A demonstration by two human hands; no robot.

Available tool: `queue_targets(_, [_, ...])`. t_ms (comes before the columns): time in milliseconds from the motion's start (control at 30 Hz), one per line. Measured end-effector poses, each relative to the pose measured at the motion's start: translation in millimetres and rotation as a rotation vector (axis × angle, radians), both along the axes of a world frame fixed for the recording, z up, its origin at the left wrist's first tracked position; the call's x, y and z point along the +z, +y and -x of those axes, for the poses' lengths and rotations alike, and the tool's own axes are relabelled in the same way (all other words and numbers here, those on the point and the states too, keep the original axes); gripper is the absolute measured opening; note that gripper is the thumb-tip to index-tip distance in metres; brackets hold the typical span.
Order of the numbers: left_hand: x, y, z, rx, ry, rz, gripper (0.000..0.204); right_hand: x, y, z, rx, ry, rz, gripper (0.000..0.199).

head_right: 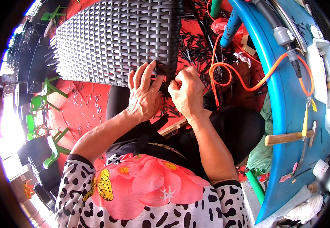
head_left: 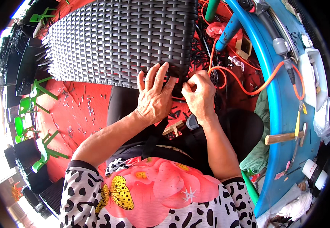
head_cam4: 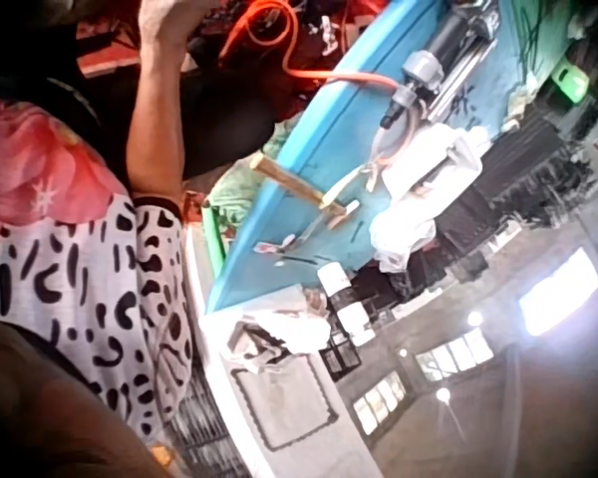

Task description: The person sits on the floor and uses a pneumatic nail gun to secure the woven seat of a black wicker chair. They then use a knife to trim excess plastic strands and pliers to pull and tighten the weave, ensuring the seat is flush and secure.

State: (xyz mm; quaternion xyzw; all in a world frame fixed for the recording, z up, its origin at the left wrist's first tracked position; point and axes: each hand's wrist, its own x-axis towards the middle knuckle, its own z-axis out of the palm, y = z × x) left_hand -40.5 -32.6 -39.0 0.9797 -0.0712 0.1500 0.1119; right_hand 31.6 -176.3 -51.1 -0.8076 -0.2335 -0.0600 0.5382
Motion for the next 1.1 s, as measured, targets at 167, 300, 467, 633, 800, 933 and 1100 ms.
queue_targets(167, [5.3,-3.4,0.9,0.000,0.034,0.127,0.049,1.7,0.2,-6.5,0.035,0.031,0.124,0.017])
queue_targets(300, [1.0,-8.8,-0.6,0.026,-0.013,0.167,0.046,9.8,-4.6,-12.3,0.107,0.059,0.154,0.016])
queue_targets(467, [-5.5,-11.4,2.4,0.059,-0.046,0.191,0.049,-0.2,-9.8,-24.7,0.172,0.441,-0.005,0.023])
queue_targets(633, [-11.2,-13.1,2.9,0.077,-0.080,0.250,0.053,-25.4,-5.5,-25.7,0.251,0.671,-0.365,0.030])
queue_targets(800, [-11.7,-11.7,6.1,0.088,-0.069,0.251,0.052,-27.3,-1.0,-23.1,0.218,0.636,-0.355,0.027])
queue_targets(933, [-5.1,-10.1,8.5,0.090,-0.053,0.246,0.051,-19.6,-4.3,-20.3,0.231,0.696,-0.393,0.019])
queue_targets(1100, [-5.7,-9.1,11.0,0.086,-0.064,0.261,0.051,-21.1,-10.0,-20.4,0.272,0.781,-0.455,0.014])
